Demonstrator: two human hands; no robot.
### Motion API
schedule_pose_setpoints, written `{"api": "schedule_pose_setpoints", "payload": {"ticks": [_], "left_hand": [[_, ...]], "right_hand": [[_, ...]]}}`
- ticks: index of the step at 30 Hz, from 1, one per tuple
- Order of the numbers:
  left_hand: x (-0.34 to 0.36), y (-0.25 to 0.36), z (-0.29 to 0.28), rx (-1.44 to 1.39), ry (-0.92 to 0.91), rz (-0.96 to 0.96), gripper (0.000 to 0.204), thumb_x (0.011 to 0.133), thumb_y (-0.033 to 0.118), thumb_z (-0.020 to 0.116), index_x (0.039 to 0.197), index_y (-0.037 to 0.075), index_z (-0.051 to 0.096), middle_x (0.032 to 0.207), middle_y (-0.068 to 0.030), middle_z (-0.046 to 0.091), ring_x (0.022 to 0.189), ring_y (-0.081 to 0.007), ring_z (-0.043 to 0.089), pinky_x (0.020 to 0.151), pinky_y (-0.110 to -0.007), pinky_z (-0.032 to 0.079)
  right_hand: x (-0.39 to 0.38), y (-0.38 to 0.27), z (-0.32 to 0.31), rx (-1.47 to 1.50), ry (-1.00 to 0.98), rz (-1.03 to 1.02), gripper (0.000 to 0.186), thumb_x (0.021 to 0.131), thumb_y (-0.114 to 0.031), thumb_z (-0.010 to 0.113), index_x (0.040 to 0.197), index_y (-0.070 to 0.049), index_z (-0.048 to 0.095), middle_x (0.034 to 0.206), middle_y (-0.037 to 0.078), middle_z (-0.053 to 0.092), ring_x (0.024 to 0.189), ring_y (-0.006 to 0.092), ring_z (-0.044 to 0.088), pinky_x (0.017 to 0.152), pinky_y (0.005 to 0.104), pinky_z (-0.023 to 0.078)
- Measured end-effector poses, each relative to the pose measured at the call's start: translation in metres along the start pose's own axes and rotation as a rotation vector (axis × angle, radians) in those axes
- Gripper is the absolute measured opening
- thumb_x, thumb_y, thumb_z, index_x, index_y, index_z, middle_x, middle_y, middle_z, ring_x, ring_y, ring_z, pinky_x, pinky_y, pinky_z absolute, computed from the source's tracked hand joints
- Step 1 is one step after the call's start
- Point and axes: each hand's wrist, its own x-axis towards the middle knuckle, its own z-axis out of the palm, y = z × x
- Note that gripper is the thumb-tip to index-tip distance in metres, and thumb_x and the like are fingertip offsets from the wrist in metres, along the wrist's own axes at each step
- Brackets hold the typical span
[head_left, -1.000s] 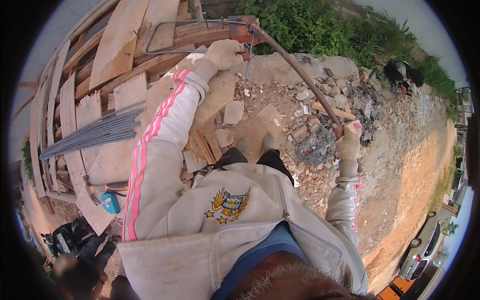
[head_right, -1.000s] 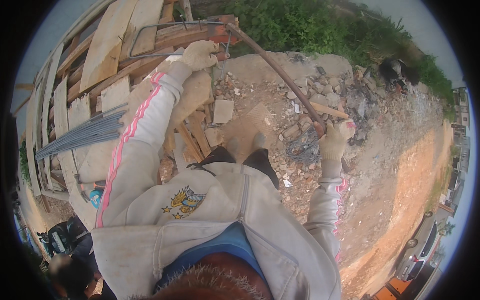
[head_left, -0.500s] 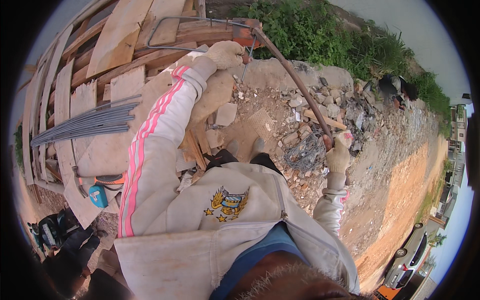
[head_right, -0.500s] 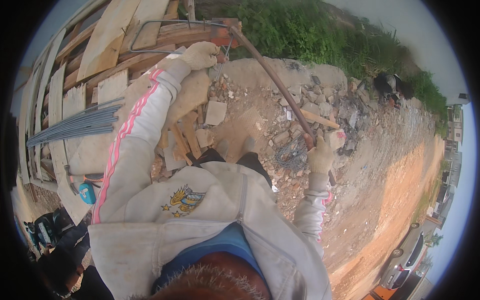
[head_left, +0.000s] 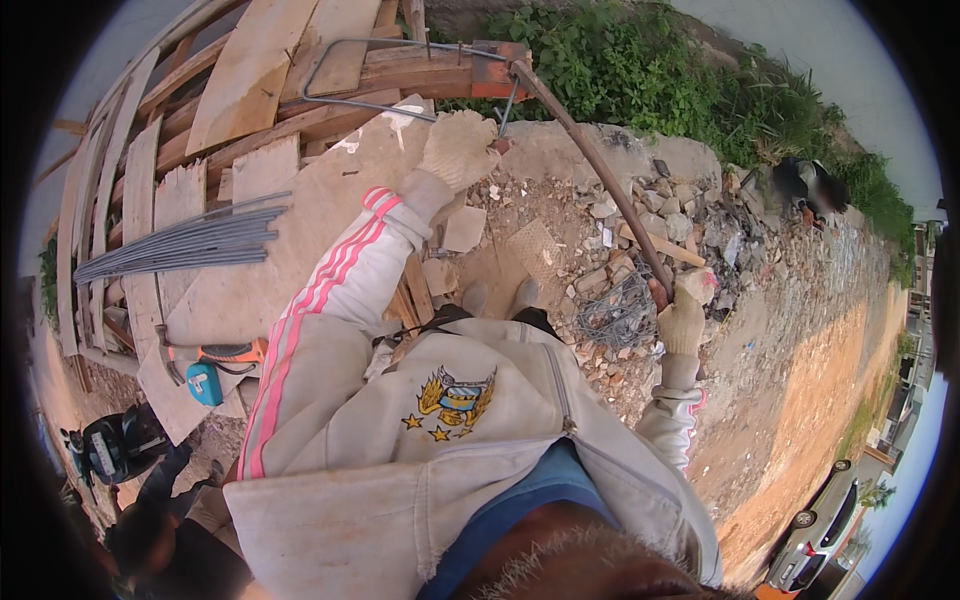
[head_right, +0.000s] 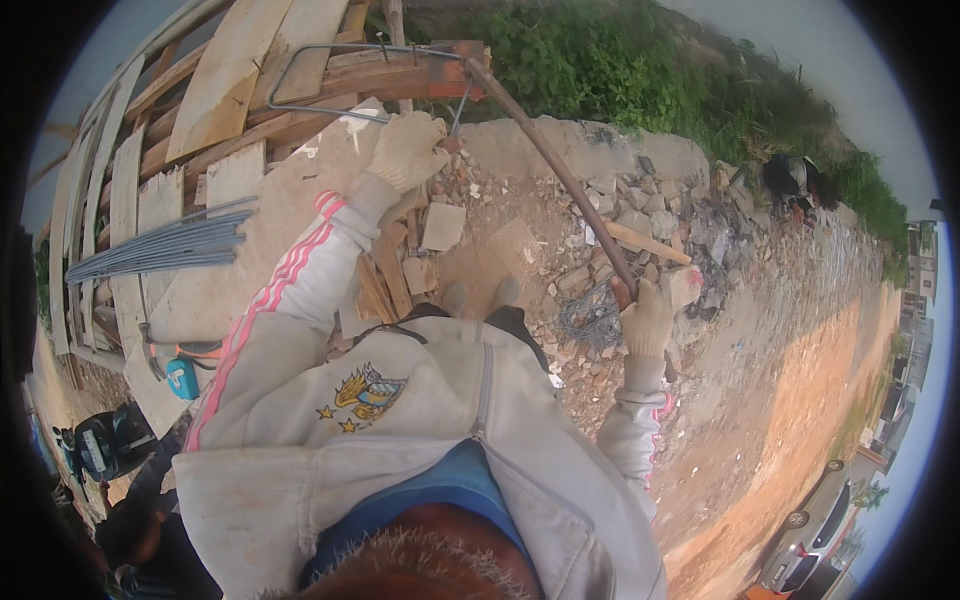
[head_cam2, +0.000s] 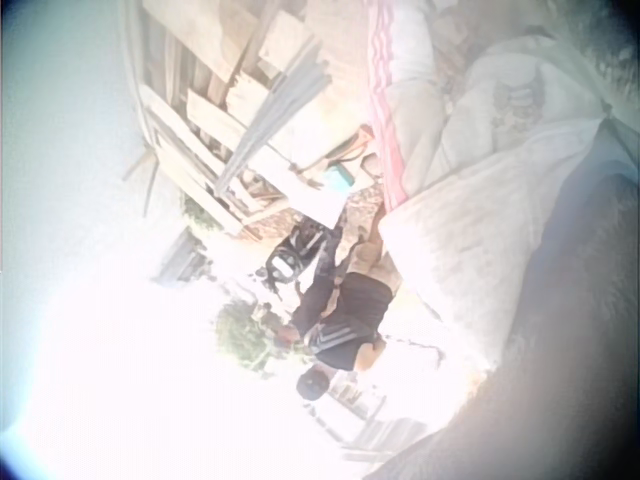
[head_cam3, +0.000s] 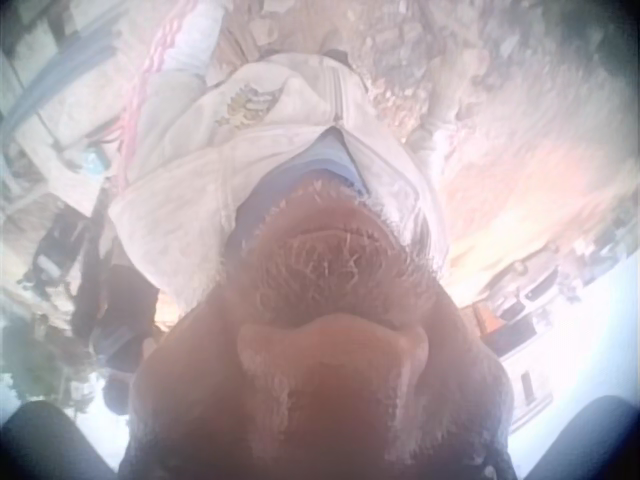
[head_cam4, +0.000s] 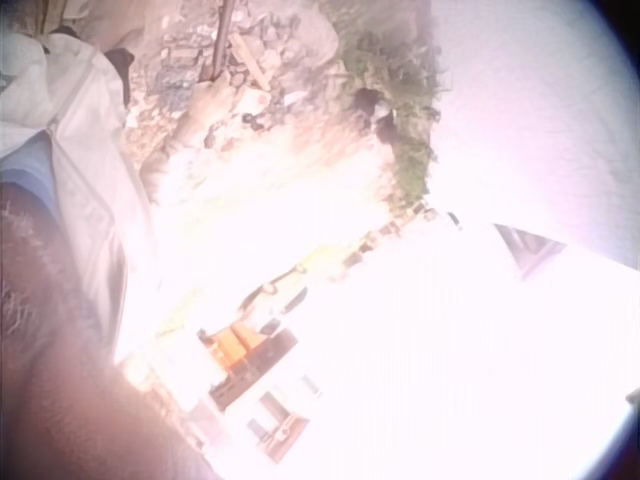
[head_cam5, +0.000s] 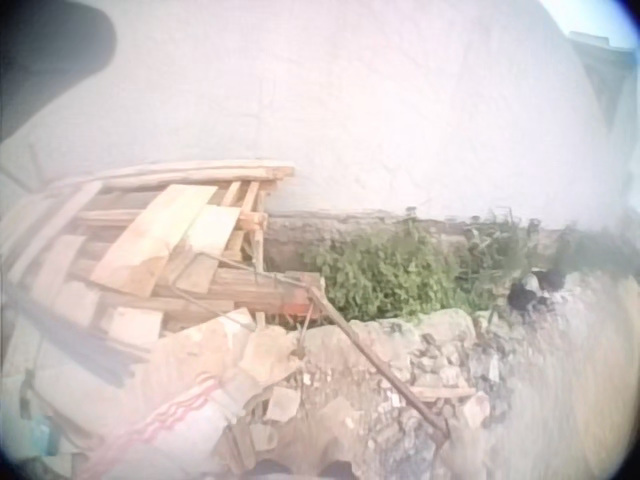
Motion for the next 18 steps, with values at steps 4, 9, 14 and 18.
{"api": "schedule_pose_setpoints", "payload": {"ticks": [4,9,14,18], "left_hand": [[-0.018,0.007,-0.005,-0.015,-0.001,-0.023,0.032,0.086,0.037,0.070,0.087,0.005,0.072,0.091,-0.0182,0.069,0.094,-0.0385,0.067,0.087,-0.049,0.051],[-0.030,0.011,-0.007,-0.020,0.032,-0.028,0.034,0.087,0.039,0.070,0.087,0.004,0.071,0.091,-0.0181,0.069,0.096,-0.0383,0.065,0.089,-0.049,0.050],[-0.030,0.007,-0.004,0.008,0.040,-0.027,0.036,0.087,0.041,0.069,0.085,0.005,0.071,0.087,-0.0181,0.069,0.096,-0.0386,0.066,0.089,-0.051,0.049],[-0.017,0.013,-0.013,0.023,-0.039,-0.108,0.038,0.087,0.044,0.068,0.088,0.006,0.073,0.089,-0.0189,0.070,0.096,-0.0394,0.067,0.088,-0.053,0.049]], "right_hand": [[-0.004,0.004,0.001,-0.030,0.068,-0.055,0.048,0.095,-0.049,0.069,0.081,-0.005,0.061,0.074,0.022,0.067,0.073,0.0446,0.066,0.063,0.0525,0.050],[-0.010,0.002,0.002,-0.049,-0.016,0.040,0.056,0.098,-0.055,0.063,0.084,-0.002,0.063,0.080,0.023,0.064,0.078,0.0466,0.062,0.067,0.0532,0.048],[-0.011,0.001,0.003,-0.065,0.025,0.001,0.053,0.100,-0.053,0.062,0.085,-0.002,0.064,0.080,0.023,0.064,0.075,0.0449,0.062,0.066,0.0525,0.047],[0.001,0.010,0.006,-0.090,-0.088,0.017,0.046,0.100,-0.044,0.065,0.085,0.000,0.064,0.079,0.021,0.064,0.072,0.0390,0.064,0.064,0.0489,0.049]]}}
